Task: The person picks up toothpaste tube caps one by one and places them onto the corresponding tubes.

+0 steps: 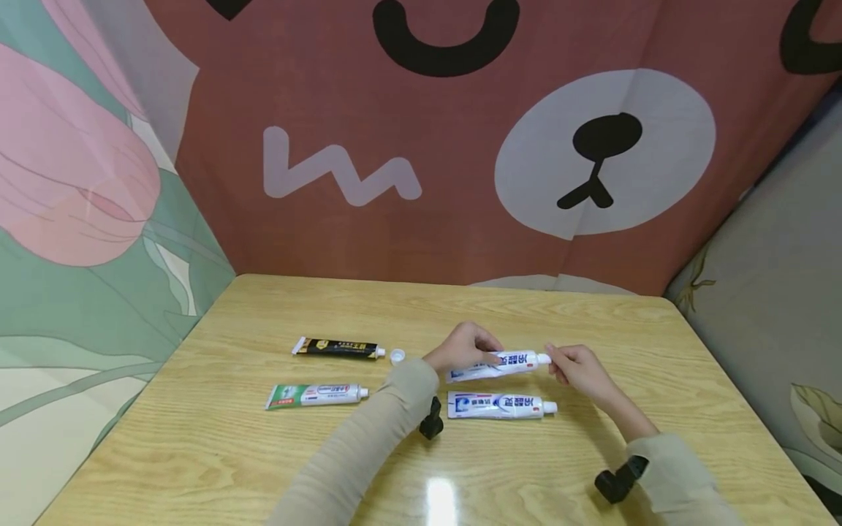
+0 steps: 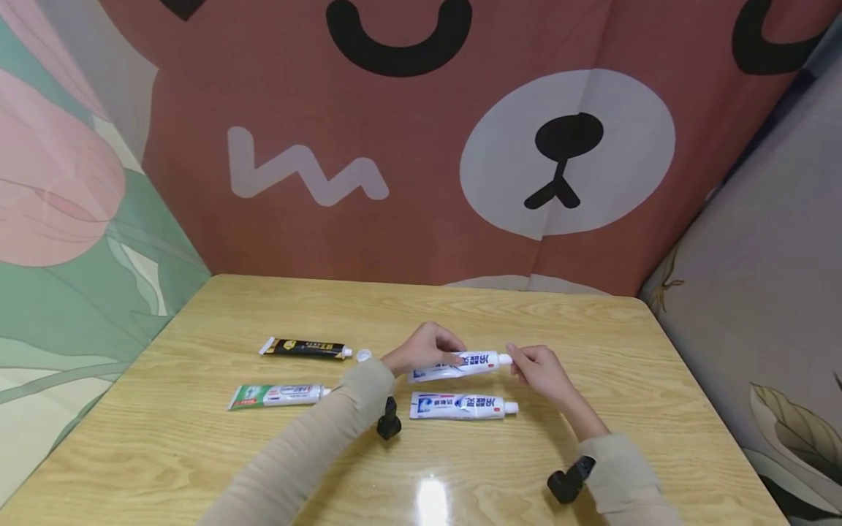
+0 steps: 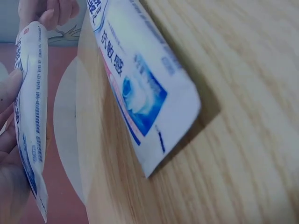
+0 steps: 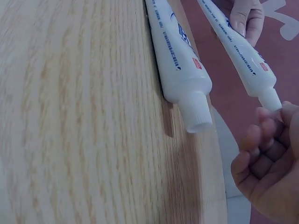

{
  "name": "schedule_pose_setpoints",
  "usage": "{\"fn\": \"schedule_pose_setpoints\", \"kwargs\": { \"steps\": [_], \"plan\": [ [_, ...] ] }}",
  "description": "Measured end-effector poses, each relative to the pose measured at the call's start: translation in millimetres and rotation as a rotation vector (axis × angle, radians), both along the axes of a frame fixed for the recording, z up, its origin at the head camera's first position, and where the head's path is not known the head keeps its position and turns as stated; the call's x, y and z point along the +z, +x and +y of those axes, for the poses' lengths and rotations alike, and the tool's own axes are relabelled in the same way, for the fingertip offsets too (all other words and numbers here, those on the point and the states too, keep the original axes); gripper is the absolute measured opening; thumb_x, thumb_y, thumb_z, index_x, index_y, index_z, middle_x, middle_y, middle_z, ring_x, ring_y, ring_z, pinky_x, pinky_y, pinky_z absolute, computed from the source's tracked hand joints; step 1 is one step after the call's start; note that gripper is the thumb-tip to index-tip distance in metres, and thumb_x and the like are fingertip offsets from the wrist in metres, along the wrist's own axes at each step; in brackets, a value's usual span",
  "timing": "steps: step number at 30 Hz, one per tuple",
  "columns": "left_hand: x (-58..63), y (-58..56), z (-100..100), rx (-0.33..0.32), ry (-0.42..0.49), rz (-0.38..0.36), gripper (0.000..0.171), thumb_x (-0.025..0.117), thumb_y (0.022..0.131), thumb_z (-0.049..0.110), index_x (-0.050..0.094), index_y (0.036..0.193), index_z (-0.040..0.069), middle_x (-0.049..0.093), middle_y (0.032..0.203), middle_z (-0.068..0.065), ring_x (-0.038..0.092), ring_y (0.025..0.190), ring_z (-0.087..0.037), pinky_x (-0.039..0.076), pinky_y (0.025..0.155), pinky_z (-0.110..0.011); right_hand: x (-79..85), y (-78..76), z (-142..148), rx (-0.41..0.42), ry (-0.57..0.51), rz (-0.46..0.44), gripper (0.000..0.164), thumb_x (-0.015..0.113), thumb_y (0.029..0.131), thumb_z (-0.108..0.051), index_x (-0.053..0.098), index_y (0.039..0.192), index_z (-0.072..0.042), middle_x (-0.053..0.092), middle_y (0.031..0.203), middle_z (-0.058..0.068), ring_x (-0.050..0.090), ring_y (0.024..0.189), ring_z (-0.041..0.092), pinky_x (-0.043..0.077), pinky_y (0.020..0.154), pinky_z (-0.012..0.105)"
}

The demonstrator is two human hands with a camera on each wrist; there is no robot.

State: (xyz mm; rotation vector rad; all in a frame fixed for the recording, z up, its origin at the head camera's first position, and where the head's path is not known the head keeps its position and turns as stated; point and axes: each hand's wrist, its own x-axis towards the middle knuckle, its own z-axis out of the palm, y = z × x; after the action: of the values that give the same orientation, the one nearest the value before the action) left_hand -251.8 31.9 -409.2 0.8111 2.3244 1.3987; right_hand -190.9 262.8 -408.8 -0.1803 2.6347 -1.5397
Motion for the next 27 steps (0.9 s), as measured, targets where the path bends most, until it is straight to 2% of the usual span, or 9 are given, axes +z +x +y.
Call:
{"fn": "schedule_pose_setpoints", "kwargs": {
  "steps": [4,7,9,11,14,18,21,23,27],
  "plan": [
    [-0.6,0.3,0.1,0.009,0.006,-0.002,0.014,0.071,0.078,0.008,0.072,0.091,0.005,0.068,0.081,0.002,0.06,0.072,-0.004,0.048,0.066,-0.019,0.7,1.4,2.6,0.031,-0.061,0.005,0.035,0.048,0.096,-0.02,0.056,0.094,0.014,0.055,0.068,0.011,0.05,0.056,0.012,0.047,0.051,0.027],
    [-0.7,0.7,0.1,0.01,0.016,-0.004,0.014,0.071,0.078,0.008,0.072,0.091,0.005,0.068,0.081,0.002,0.06,0.072,-0.004,0.048,0.066,-0.019,1.1,1.7,4.4,0.059,-0.116,0.004,0.027,0.054,0.092,-0.01,0.053,0.103,0.014,0.059,0.079,0.018,0.056,0.066,0.016,0.051,0.059,0.032],
    [-0.7,0.7,0.2,0.008,0.02,-0.007,0.014,0.071,0.078,0.008,0.072,0.091,0.005,0.068,0.081,0.002,0.06,0.072,-0.004,0.048,0.066,-0.019,1.2,1.1,4.4,0.067,-0.121,0.006,0.026,0.056,0.09,-0.009,0.054,0.1,0.015,0.059,0.077,0.019,0.055,0.065,0.015,0.051,0.059,0.032],
    [-1.1,0.6,0.6,0.005,0.026,-0.018,0.014,0.071,0.078,0.007,0.072,0.091,0.005,0.068,0.081,0.002,0.06,0.072,-0.004,0.048,0.066,-0.019,2.0,0.8,3.2,0.062,-0.108,0.008,0.027,0.055,0.092,-0.012,0.056,0.092,0.015,0.056,0.068,0.014,0.05,0.057,0.012,0.046,0.052,0.029],
    [-2.2,0.2,0.7,0.007,0.033,-0.033,0.013,0.071,0.078,0.007,0.072,0.091,0.005,0.068,0.08,0.003,0.06,0.072,-0.005,0.048,0.066,-0.019,3.0,0.2,1.3,0.053,-0.089,0.003,0.037,0.052,0.093,-0.02,0.056,0.082,0.015,0.044,0.053,0.004,0.037,0.046,0.009,0.036,0.043,0.026],
    [-4.3,-0.4,1.0,0.013,0.037,-0.049,0.012,0.071,0.078,0.007,0.072,0.09,0.006,0.068,0.08,0.003,0.06,0.072,-0.005,0.048,0.065,-0.02,3.5,-0.3,0.5,0.045,-0.087,-0.026,0.042,0.051,0.094,-0.024,0.054,0.078,0.015,0.034,0.047,-0.002,0.028,0.042,0.007,0.027,0.039,0.024],
    [-4.9,-0.6,0.8,0.015,0.041,-0.047,0.012,0.071,0.078,0.007,0.072,0.09,0.006,0.068,0.08,0.004,0.06,0.072,-0.005,0.048,0.065,-0.02,3.2,-0.4,0.2,0.046,-0.1,-0.026,0.042,0.05,0.094,-0.023,0.054,0.079,0.016,0.036,0.048,-0.002,0.03,0.044,0.007,0.028,0.041,0.023],
    [-5.0,-0.5,0.5,0.015,0.045,-0.044,0.013,0.071,0.078,0.007,0.072,0.09,0.006,0.068,0.08,0.003,0.06,0.072,-0.005,0.048,0.065,-0.02,2.8,0.0,0.6,0.059,-0.109,-0.009,0.04,0.05,0.095,-0.022,0.054,0.083,0.016,0.042,0.053,0.0,0.036,0.046,0.008,0.034,0.042,0.024],
    [-6.2,-0.5,-1.1,0.012,0.048,-0.031,0.012,0.071,0.078,0.007,0.072,0.09,0.005,0.068,0.079,0.003,0.06,0.071,-0.005,0.048,0.066,-0.02,0.8,0.7,2.6,0.1,-0.153,0.045,0.027,0.052,0.093,-0.01,0.054,0.099,0.017,0.057,0.071,0.013,0.053,0.059,0.014,0.048,0.053,0.03]
  ]
}}
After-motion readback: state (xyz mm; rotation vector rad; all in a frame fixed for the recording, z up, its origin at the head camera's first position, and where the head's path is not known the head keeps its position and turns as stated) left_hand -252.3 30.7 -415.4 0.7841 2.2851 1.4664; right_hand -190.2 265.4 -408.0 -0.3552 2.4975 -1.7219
